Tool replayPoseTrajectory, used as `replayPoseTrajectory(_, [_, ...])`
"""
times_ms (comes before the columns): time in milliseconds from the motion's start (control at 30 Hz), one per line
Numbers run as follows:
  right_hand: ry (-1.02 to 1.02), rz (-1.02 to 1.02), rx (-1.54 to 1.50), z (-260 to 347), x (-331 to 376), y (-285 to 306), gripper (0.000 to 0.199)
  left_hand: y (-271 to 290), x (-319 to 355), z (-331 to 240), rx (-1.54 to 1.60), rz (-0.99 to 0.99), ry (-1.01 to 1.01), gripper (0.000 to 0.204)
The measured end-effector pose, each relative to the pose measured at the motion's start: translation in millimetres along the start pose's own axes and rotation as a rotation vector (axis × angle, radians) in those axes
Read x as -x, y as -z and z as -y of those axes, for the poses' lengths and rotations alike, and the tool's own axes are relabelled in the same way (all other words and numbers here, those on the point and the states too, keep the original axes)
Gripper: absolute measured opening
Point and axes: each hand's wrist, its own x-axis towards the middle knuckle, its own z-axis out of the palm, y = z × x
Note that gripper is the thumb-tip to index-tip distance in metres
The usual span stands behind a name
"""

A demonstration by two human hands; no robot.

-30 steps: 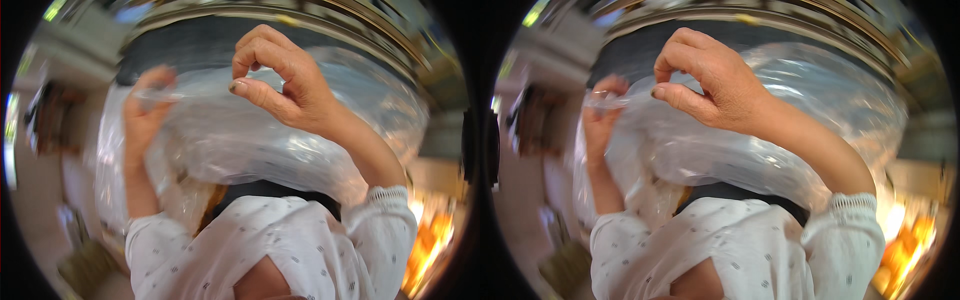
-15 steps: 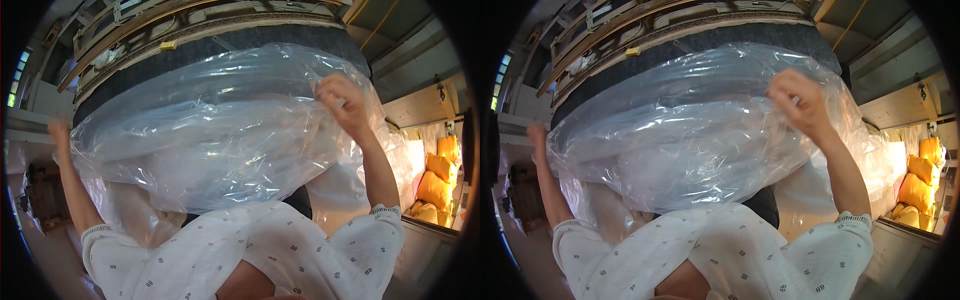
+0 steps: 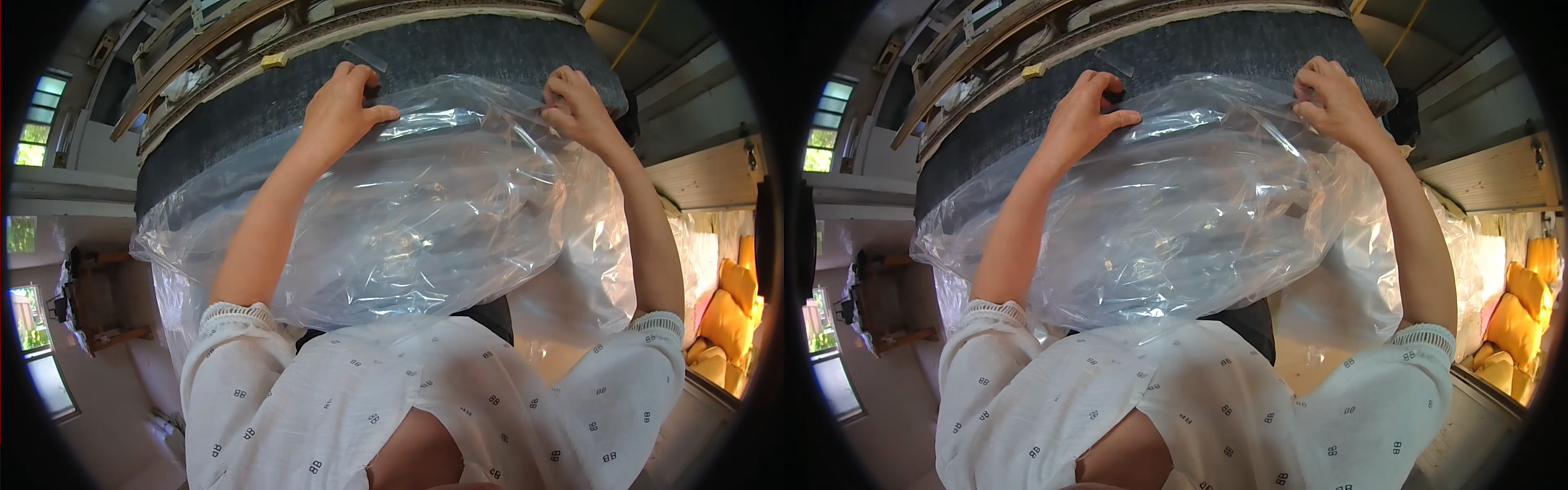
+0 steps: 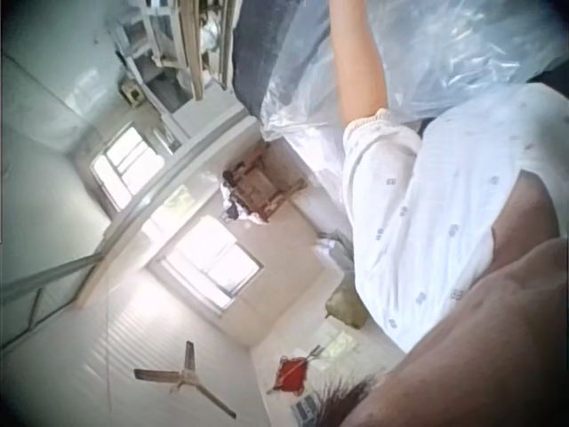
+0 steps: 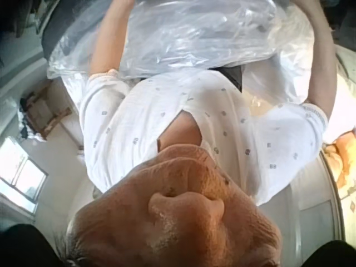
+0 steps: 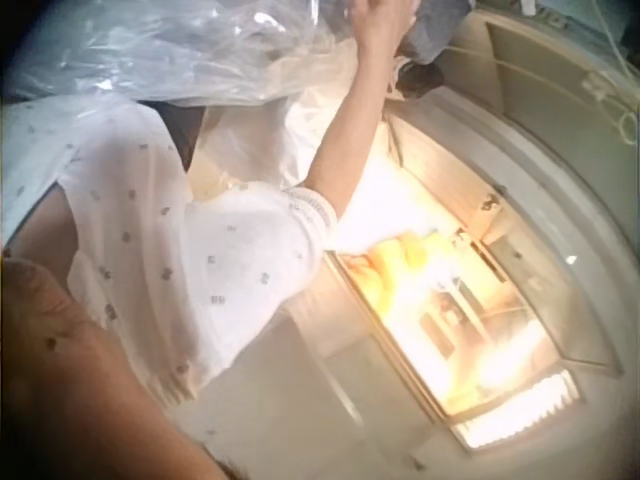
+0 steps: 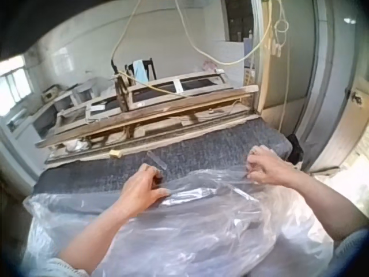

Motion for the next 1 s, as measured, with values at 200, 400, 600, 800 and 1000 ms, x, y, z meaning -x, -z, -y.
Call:
replayPoseTrajectory(200, [-0.253,0.051,-0.815,29,0,49,0.027,-1,16,-1,0.362,-0.080,0.096,0.023])
replayPoseTrajectory(400, [-0.198,0.063,-0.708,76,5,71,0.017,38,93,-5,0.589,-0.256,0.115,0.017])
replayPoseTrajectory(600, [0.211,0.525,-0.376,118,62,-12,0.020,123,221,45,0.427,-0.670,0.314,0.002])
replayPoseTrajectory(800, [0.070,0.725,-0.783,167,108,-19,0.037,198,311,99,0.174,-0.856,0.459,0.018])
replayPoseTrajectory(1000, [-0.203,0.764,-0.497,77,250,-77,0.049,260,365,209,-0.153,-0.981,0.624,0.030])
